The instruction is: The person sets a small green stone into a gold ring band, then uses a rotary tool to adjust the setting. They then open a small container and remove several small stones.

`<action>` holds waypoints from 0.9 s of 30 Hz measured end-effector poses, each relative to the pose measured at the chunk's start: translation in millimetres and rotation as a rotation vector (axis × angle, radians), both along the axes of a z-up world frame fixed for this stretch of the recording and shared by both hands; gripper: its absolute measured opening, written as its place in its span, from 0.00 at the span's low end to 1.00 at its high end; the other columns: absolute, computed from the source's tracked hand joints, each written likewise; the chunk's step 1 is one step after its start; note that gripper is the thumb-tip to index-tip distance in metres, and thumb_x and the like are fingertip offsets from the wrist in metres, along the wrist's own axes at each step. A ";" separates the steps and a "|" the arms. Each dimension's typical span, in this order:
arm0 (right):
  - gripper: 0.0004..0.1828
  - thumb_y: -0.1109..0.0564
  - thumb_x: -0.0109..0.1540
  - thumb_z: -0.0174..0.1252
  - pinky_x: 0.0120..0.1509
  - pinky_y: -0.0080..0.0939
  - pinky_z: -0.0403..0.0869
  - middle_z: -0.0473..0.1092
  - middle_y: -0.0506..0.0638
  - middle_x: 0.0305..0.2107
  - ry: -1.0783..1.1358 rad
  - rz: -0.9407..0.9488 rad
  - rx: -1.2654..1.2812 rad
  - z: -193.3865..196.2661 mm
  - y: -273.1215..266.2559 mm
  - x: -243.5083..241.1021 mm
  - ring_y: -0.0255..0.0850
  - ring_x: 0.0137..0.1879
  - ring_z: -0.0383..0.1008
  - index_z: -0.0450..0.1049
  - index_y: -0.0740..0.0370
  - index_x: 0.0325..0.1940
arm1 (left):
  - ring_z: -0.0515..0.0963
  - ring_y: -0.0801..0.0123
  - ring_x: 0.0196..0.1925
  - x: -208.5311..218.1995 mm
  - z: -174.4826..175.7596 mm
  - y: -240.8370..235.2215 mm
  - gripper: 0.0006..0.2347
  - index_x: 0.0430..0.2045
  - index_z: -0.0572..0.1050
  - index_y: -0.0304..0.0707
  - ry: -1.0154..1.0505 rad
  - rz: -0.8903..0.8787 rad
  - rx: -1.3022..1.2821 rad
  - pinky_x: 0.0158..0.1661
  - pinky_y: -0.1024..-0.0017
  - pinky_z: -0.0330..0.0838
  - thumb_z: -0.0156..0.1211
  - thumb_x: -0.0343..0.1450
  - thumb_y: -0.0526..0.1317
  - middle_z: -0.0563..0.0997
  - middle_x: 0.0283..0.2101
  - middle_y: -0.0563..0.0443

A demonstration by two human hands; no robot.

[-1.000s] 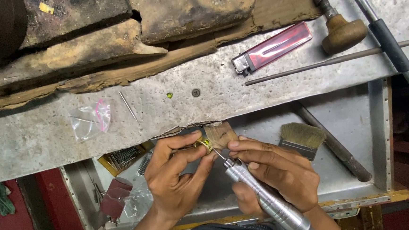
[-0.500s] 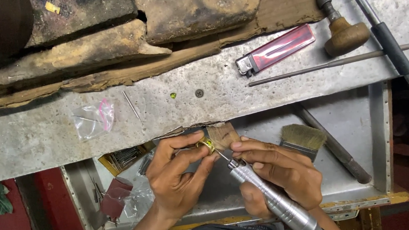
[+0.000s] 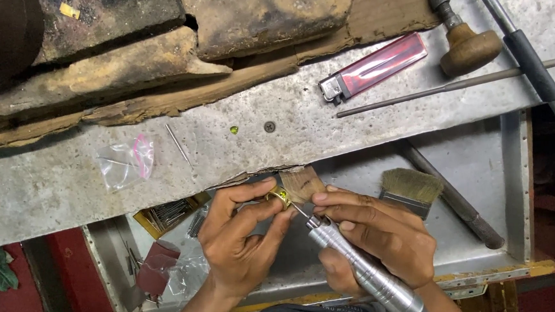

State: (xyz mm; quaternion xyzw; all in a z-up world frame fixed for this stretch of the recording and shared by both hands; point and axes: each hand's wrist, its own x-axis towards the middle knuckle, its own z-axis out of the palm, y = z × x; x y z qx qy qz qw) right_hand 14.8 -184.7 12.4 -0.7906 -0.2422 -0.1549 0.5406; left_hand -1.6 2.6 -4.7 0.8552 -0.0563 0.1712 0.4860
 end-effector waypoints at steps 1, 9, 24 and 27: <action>0.15 0.51 0.63 0.59 0.55 0.53 0.91 0.78 0.62 0.36 0.000 0.000 0.000 -0.2 0.0 -0.4 0.55 0.47 0.88 0.68 0.63 0.46 | 0.88 0.53 0.44 0.1 0.0 -0.1 0.06 0.29 0.81 0.28 0.000 0.000 0.000 0.44 0.66 0.86 0.70 0.66 0.34 0.82 0.42 0.33; 0.14 0.51 0.63 0.59 0.55 0.54 0.91 0.78 0.61 0.34 -0.034 -0.009 0.023 0.0 2.7 1.4 0.55 0.46 0.88 0.69 0.63 0.45 | 0.87 0.53 0.43 1.6 1.6 -1.3 0.07 0.28 0.81 0.27 -0.023 -0.002 0.004 0.42 0.68 0.87 0.72 0.65 0.33 0.82 0.40 0.32; 0.15 0.51 0.62 0.60 0.57 0.52 0.90 0.78 0.61 0.36 -0.019 0.014 0.013 0.8 1.0 1.3 0.56 0.48 0.87 0.68 0.63 0.45 | 0.87 0.56 0.43 1.3 9.6 -3.9 0.06 0.29 0.82 0.28 0.012 0.022 0.028 0.44 0.68 0.84 0.71 0.66 0.33 0.82 0.41 0.33; 0.15 0.52 0.63 0.61 0.57 0.55 0.90 0.78 0.62 0.36 -0.037 0.002 0.036 -1.6 2.0 0.9 0.55 0.47 0.87 0.69 0.64 0.46 | 0.87 0.55 0.43 1.7 8.3 -4.4 0.06 0.29 0.81 0.27 -0.001 0.025 0.027 0.43 0.68 0.85 0.72 0.66 0.33 0.82 0.40 0.33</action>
